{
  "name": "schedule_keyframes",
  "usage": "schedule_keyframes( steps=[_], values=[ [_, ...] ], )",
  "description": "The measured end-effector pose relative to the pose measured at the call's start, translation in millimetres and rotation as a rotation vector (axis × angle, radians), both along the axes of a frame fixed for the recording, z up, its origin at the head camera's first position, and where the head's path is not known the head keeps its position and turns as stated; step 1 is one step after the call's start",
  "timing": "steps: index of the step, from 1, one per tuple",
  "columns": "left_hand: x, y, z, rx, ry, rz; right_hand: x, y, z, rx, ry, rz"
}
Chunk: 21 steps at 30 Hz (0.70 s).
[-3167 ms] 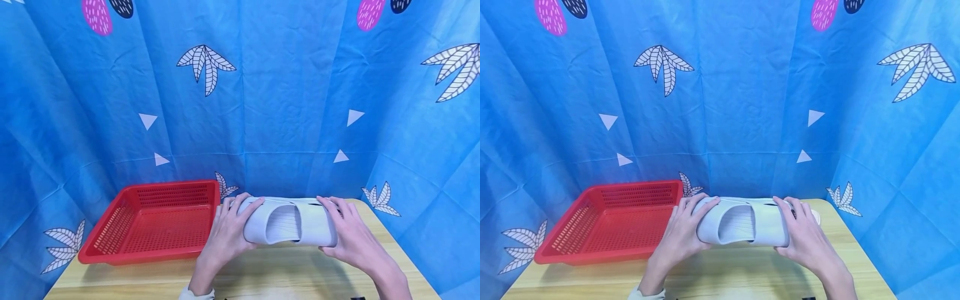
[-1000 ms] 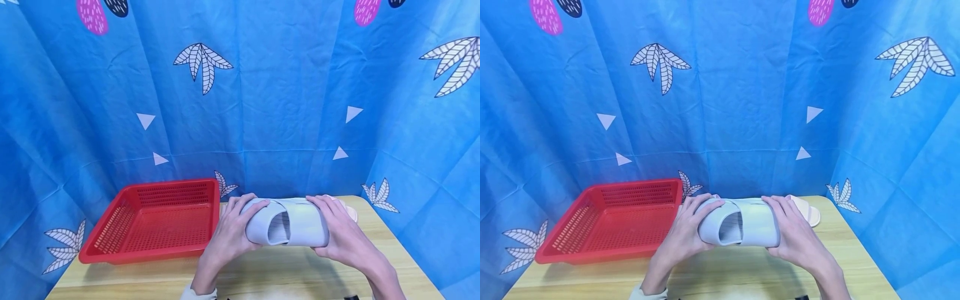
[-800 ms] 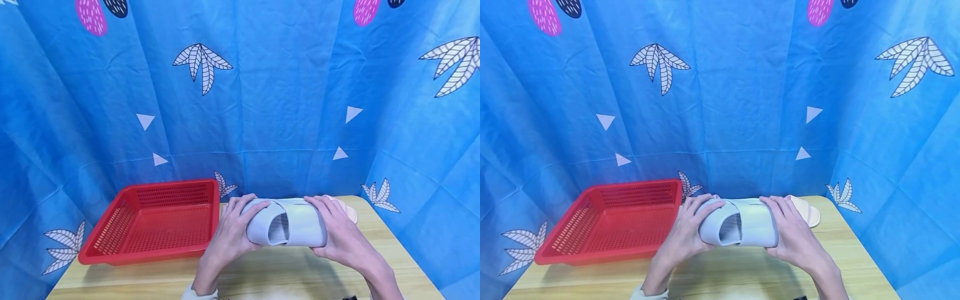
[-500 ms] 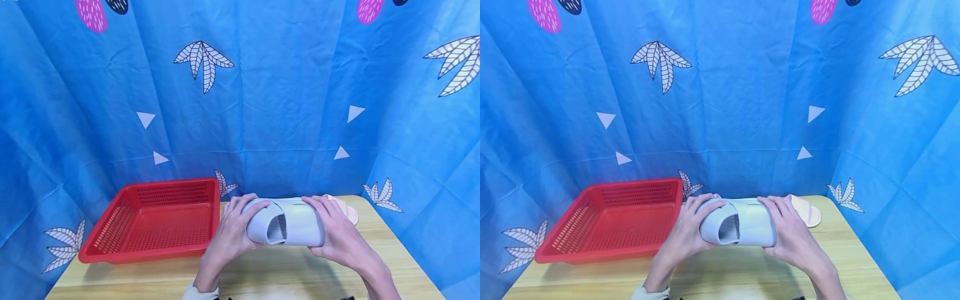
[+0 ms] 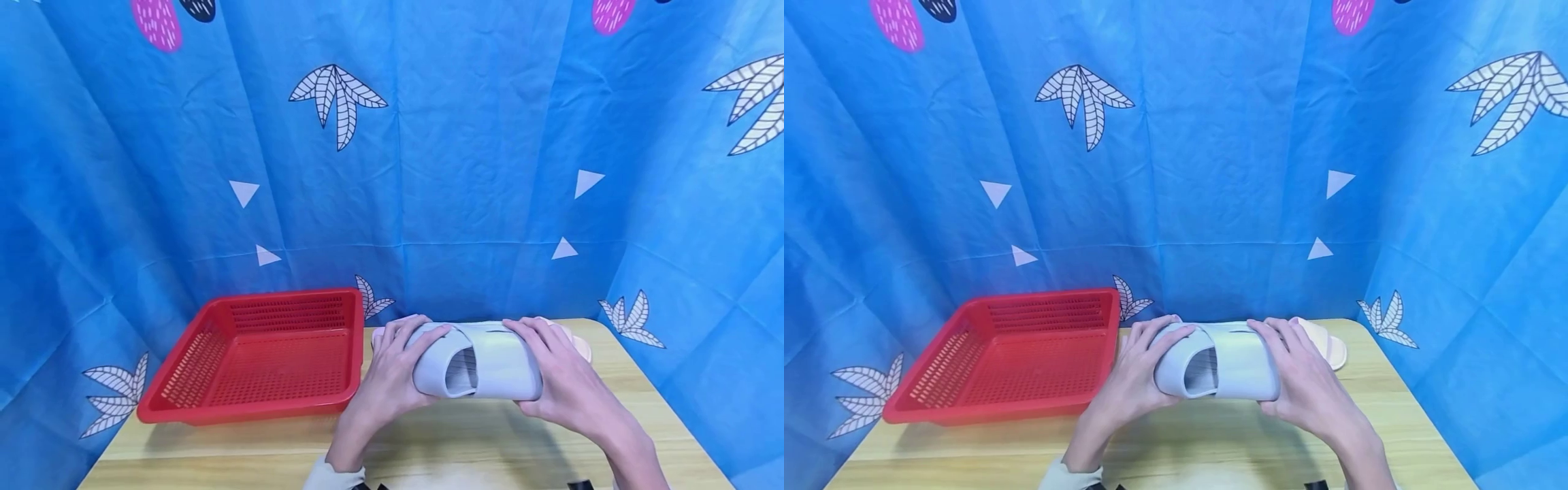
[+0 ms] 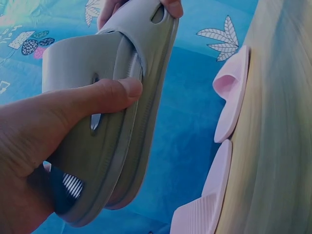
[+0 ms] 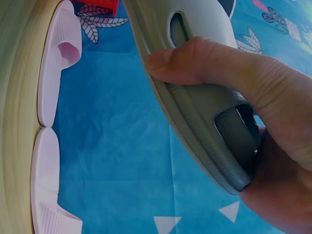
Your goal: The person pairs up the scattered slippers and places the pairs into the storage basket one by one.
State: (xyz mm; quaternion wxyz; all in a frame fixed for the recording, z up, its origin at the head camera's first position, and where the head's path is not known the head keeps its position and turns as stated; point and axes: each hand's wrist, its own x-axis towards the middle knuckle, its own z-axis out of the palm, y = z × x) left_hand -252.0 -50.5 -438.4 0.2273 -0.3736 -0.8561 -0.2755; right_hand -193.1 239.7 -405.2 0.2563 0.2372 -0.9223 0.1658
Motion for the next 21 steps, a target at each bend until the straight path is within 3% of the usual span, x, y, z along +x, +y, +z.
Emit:
schedule_keyframes(
  steps=[7,21],
  values=[
    [-1.4,2.3,-2.9,-0.021,0.035,0.011,-1.4,4.8,-3.4,0.004,0.000,-0.003],
    [8.8,3.2,6.0,-0.038,0.092,0.044,5.2,9.7,-1.6,-0.027,0.010,-0.001]
  ],
)
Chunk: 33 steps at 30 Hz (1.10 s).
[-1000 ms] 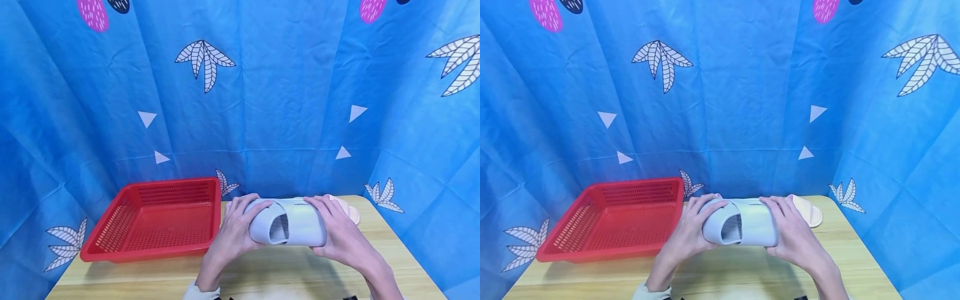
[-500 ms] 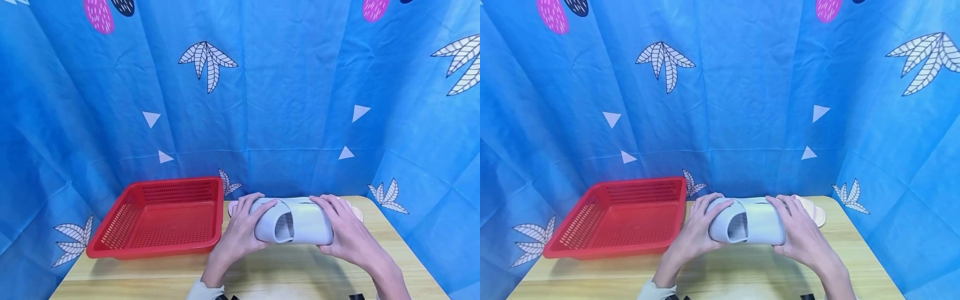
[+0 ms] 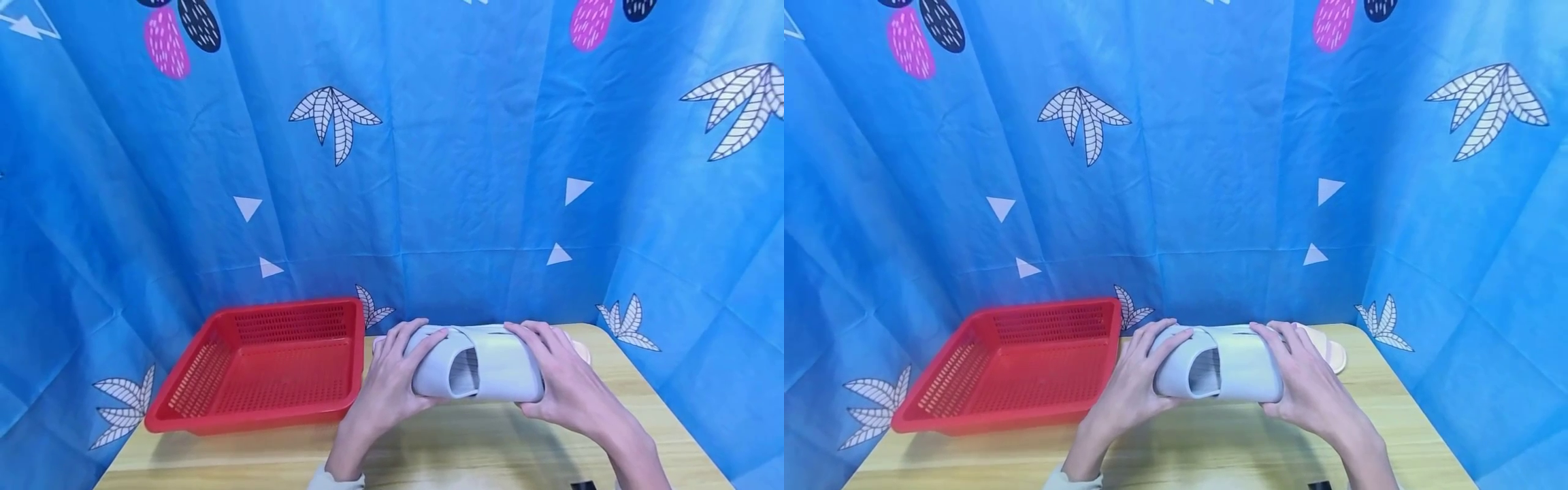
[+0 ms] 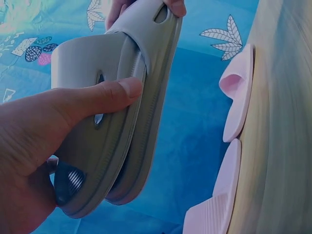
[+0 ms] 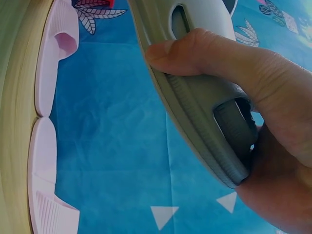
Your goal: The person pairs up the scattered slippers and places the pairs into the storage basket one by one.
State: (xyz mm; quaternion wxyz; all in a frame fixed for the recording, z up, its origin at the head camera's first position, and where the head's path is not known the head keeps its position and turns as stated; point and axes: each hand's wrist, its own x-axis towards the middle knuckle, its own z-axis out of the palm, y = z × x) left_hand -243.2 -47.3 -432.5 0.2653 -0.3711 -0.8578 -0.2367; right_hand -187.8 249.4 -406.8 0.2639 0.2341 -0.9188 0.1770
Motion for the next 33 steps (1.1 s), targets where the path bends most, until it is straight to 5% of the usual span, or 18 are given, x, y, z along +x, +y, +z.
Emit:
schedule_keyframes(
  steps=[11,20,33],
  values=[
    [8.1,8.1,5.8,-0.010,-0.033,0.024,5.2,6.6,5.8,-0.008,-0.007,-0.008],
    [11.5,-8.2,3.8,0.016,-0.022,-0.018,2.9,5.5,5.6,-0.020,0.001,0.005],
    [15.3,-40.1,1.1,0.040,0.015,0.026,4.4,6.2,5.9,-0.027,-0.005,-0.011]
  ],
)
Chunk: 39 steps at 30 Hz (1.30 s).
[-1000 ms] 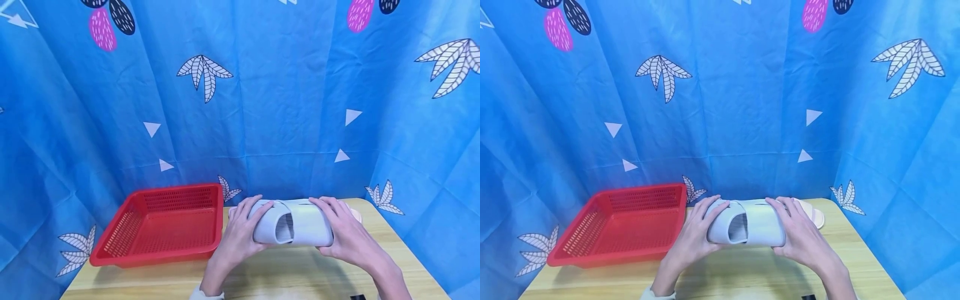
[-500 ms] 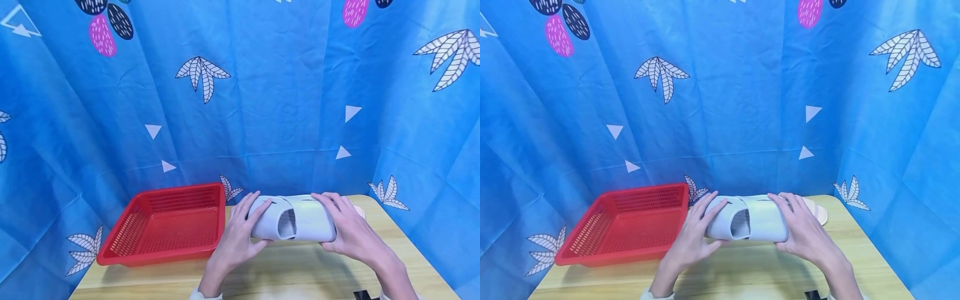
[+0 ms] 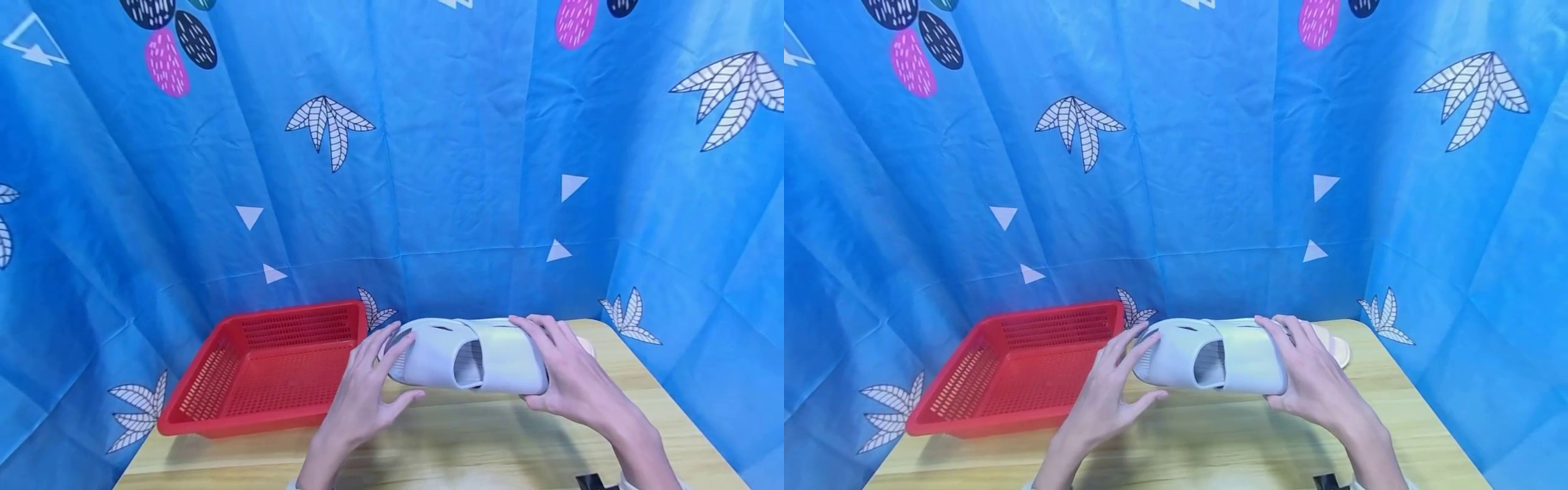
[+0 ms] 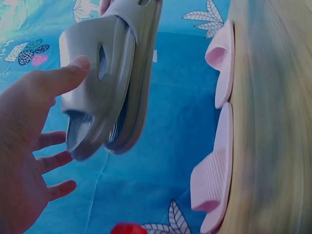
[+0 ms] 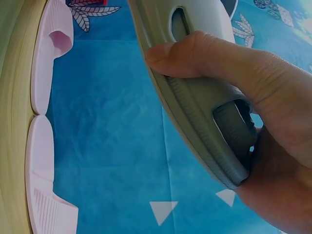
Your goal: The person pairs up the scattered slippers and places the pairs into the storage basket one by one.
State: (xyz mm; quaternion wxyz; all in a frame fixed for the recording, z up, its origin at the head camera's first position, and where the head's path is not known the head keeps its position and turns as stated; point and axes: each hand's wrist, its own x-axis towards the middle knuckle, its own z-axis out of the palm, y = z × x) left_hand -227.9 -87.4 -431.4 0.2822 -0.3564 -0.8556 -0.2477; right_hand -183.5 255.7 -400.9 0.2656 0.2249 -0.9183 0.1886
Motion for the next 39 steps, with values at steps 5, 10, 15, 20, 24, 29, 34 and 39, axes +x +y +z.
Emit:
schedule_keyframes(
  steps=[5,10,15,20,24,29,34,39],
  values=[
    [4.4,-13.8,-1.7,0.035,-0.025,0.037,-0.9,1.1,1.5,0.003,0.004,-0.006],
    [5.2,-24.5,-1.0,0.057,-0.021,0.079,-1.7,2.5,2.5,-0.001,0.003,-0.008],
    [6.7,-38.5,-4.2,0.036,0.002,0.114,-0.3,1.9,0.5,-0.002,-0.013,-0.016],
    [7.4,-54.0,-3.6,0.014,0.018,0.177,0.2,-0.6,-3.0,-0.012,-0.018,-0.014],
    [9.3,-63.3,-2.8,0.001,0.016,0.221,0.6,-2.8,-4.7,-0.019,-0.040,-0.012],
    [12.3,-72.9,-3.0,0.012,0.005,0.264,0.3,-2.1,-5.7,-0.014,-0.038,-0.012],
    [11.1,-83.4,-6.3,0.025,0.025,0.280,-1.4,0.3,-5.4,-0.006,-0.025,-0.017],
    [9.3,-91.8,-10.5,0.021,0.031,0.283,-2.6,0.7,-4.8,-0.011,-0.031,-0.017]
  ],
)
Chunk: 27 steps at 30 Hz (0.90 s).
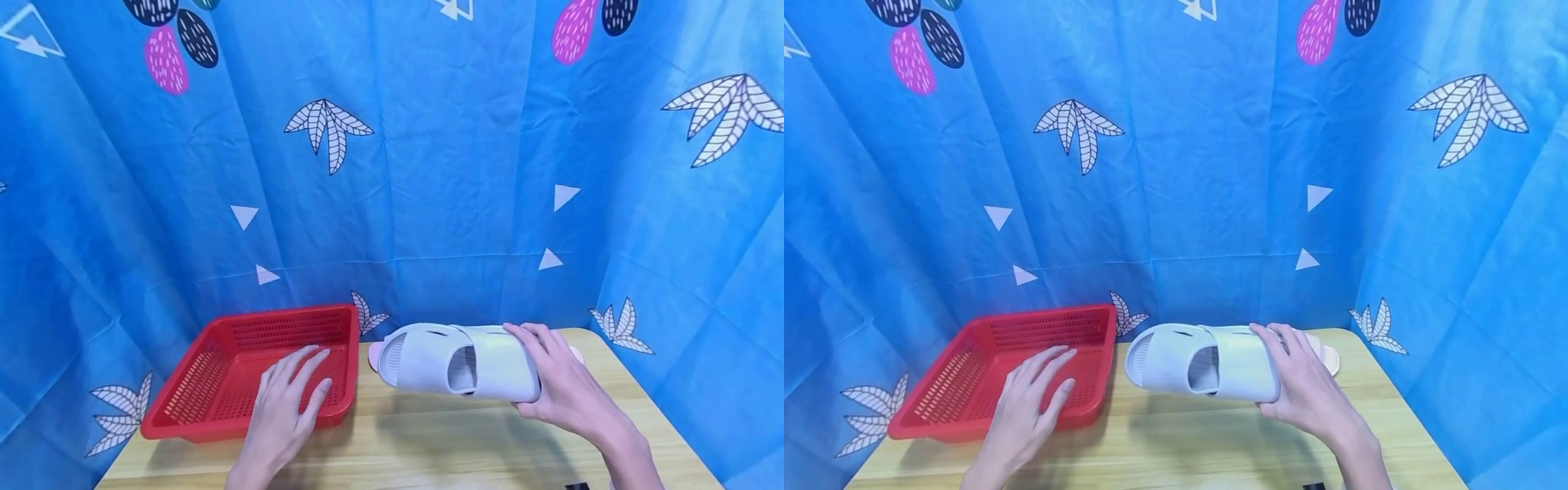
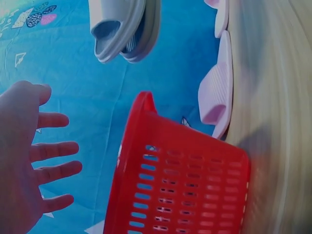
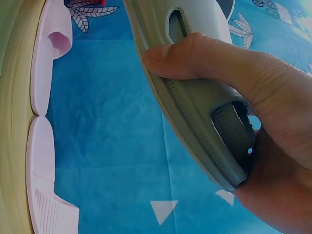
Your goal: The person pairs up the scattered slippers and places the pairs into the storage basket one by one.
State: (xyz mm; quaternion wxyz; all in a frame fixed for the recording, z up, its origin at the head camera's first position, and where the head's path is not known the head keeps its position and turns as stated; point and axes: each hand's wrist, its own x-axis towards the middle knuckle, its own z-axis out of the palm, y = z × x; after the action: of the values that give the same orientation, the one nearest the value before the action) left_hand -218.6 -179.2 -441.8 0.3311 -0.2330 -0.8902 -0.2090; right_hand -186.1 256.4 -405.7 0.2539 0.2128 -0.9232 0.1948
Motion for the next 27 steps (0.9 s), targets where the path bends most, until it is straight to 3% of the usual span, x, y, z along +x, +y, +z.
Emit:
schedule_keyframes(
  steps=[10,18,27],
  values=[
    [2.2,-16.0,-11.4,-0.020,-0.043,0.062,0.9,1.4,-0.4,-0.009,-0.010,0.005],
    [5.9,-41.1,-19.7,-0.024,0.017,0.054,-0.2,2.2,2.1,-0.007,0.012,0.017],
    [13.1,-65.2,-33.5,-0.030,-0.022,0.129,0.4,2.7,3.0,-0.011,0.012,0.028]
  ],
)
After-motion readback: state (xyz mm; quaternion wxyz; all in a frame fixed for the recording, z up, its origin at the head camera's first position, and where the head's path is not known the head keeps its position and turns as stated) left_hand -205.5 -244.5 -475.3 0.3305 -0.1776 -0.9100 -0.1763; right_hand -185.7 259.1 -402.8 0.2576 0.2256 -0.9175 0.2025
